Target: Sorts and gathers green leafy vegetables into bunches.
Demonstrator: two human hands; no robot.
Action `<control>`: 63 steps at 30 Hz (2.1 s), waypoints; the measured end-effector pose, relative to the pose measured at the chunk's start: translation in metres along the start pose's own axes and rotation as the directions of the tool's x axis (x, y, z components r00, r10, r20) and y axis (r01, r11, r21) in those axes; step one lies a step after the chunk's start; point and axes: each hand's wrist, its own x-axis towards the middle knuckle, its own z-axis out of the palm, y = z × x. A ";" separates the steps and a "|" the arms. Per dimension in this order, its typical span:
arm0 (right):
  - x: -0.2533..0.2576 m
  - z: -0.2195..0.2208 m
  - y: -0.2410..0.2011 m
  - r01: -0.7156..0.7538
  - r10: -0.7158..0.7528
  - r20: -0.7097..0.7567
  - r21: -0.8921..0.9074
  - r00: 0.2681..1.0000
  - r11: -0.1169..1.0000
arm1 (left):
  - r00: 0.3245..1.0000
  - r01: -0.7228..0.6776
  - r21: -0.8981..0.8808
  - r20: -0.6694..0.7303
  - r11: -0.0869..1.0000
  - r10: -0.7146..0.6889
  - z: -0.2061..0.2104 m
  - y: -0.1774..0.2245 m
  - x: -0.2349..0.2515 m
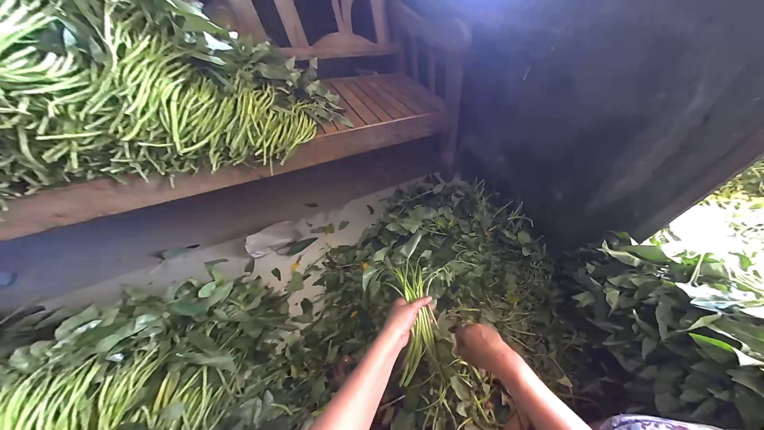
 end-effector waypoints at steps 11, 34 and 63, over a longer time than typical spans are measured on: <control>0.004 -0.027 0.026 0.427 -0.117 -0.828 0.158 0.549 0.890 | 0.988 -0.132 0.178 0.108 0.975 0.114 0.022 0.002 -0.007; 0.029 -0.005 0.022 0.431 0.067 -0.592 0.655 0.803 0.621 | 0.968 0.050 -0.014 0.245 0.999 -0.045 0.033 -0.016 -0.016; -0.046 -0.108 0.140 -0.109 0.116 0.006 0.384 0.993 0.917 | 0.987 -0.144 -0.625 -0.151 0.767 0.062 -0.051 0.045 0.022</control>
